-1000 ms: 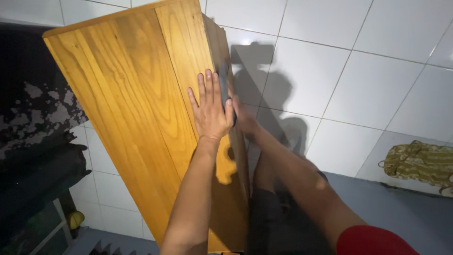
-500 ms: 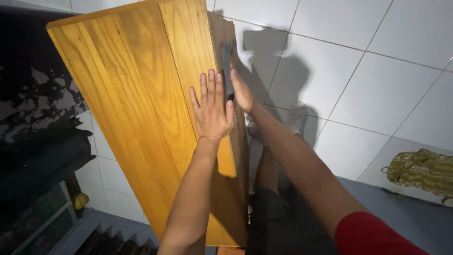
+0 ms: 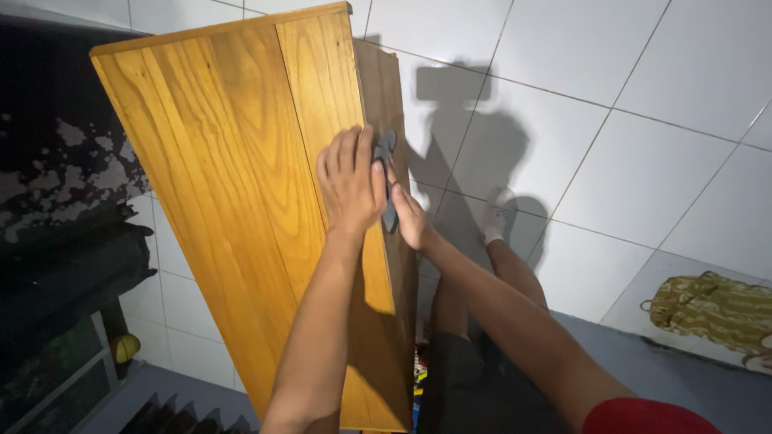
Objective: The person sands the surface of a large wooden board using a sanding block. They move the block back and forth along the grain of the wood, covering different sections of the board's surface.
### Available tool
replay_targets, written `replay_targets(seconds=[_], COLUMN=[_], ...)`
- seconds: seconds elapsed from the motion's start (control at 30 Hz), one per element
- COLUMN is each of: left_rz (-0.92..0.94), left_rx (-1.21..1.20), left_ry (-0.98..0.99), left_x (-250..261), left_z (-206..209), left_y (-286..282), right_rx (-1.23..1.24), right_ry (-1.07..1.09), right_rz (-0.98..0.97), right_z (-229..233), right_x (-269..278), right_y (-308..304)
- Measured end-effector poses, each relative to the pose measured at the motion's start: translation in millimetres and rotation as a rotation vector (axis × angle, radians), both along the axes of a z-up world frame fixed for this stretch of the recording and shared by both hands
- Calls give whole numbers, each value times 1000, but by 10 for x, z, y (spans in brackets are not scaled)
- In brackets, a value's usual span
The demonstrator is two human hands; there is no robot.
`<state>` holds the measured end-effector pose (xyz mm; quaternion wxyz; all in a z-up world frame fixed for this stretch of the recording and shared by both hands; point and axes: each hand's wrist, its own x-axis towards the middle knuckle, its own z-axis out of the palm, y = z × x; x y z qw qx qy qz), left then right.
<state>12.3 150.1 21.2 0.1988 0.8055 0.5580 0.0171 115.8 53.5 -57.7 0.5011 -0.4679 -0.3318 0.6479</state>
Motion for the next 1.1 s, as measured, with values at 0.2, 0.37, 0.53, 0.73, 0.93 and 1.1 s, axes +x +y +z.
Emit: replay_targets(seconds=[0.2,0.37,0.53,0.73,0.93,1.1], left_rz=[-62,-77,-67,-43,-29,-31], left_rx=[18,-20,-50,-54,-50,-43], left_ry=[-10,51,66,26,13,-13], left_x=[43,64,73,69,66,65], left_z=[-35,-6,-16,-46,-47,-29], left_y=[199,238,247,252,243,238], right_rx=[93,-3,-151,-175,-316,-66], right_ry=[72,-142,-119,9,29,-32], right_rz=[-24,-38,-66,-41,20,14], right_z=[86,-311,-744,-830,-188,167], right_x=[93,129,176,20,9,110], right_y=[502,950,1094,697,240,413])
